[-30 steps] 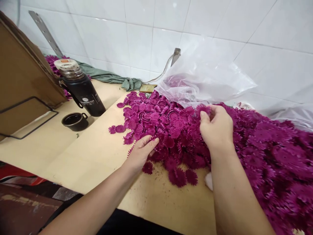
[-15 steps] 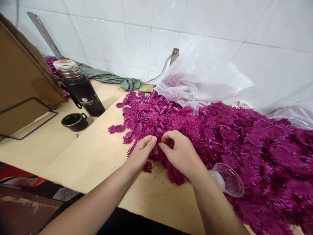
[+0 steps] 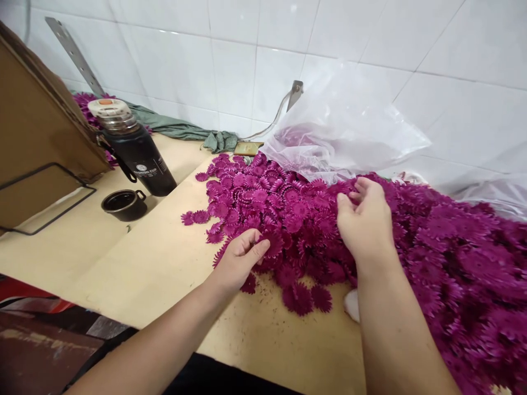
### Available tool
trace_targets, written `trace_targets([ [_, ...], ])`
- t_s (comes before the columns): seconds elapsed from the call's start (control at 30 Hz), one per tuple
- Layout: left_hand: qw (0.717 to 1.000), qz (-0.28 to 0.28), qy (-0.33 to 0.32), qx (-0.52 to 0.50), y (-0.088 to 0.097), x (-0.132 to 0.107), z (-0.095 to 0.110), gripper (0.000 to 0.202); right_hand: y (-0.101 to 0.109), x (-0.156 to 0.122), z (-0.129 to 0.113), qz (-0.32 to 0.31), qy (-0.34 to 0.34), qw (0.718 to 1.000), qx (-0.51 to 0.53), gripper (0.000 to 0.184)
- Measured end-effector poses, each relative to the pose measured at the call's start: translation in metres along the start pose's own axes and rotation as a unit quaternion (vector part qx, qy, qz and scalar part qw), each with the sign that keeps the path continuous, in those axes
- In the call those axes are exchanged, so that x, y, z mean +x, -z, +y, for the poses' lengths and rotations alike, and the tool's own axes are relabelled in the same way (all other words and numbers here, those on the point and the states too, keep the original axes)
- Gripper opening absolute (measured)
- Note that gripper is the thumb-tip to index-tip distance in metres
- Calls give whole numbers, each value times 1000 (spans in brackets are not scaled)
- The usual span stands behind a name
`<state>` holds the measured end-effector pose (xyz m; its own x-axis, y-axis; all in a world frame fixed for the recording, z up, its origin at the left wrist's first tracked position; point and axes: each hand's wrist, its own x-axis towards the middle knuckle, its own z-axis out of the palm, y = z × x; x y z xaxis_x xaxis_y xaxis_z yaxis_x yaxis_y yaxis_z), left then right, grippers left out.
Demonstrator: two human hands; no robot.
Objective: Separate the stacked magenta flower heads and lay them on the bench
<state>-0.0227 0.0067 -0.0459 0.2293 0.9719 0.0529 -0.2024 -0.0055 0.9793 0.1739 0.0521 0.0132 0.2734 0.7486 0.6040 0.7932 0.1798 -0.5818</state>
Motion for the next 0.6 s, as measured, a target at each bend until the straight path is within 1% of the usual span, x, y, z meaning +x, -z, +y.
trace_targets([
  [0.03,1000,2,1,-7,0,1,-1,31,2,-6,-7,-16,-9,1000,-19,36],
  [0.07,1000,7,5,-19,0,1,-1,33,4,-14,-16,-55,-6,998,-30,34],
  [0.1,999,14,11,-35,0,1,-2,36,5,-24,-27,-102,15,995,-19,27],
  [0.13,998,21,18,-53,0,2,-3,40,6,-34,-37,-161,33,986,6,22],
  [0.17,997,26,25,-71,0,2,-3,43,5,-43,-46,-222,35,974,31,19],
  [0.2,996,31,29,-84,0,3,-4,46,3,-52,-53,-267,36,962,51,18],
  [0.23,995,34,31,-91,0,3,-4,49,2,-58,-58,-304,31,950,68,17],
  [0.3,995,33,32,-87,0,3,-4,53,-2,-63,-61,-351,12,931,98,16],
  [0.43,999,10,12,-41,1,3,-3,54,-5,-56,-56,-401,-17,904,146,15],
  [0.5,1000,0,-13,-12,1,2,-2,53,-4,-53,-54,-407,-22,900,151,15],
  [0.53,1000,-5,-23,0,1,2,-1,52,-5,-52,-54,-399,-24,905,144,15],
  [0.57,999,-10,-30,10,1,1,-1,50,-5,-53,-54,-377,-23,917,130,14],
  [0.6,999,-14,-34,17,0,1,-1,48,-6,-55,-54,-341,-14,934,107,13],
])
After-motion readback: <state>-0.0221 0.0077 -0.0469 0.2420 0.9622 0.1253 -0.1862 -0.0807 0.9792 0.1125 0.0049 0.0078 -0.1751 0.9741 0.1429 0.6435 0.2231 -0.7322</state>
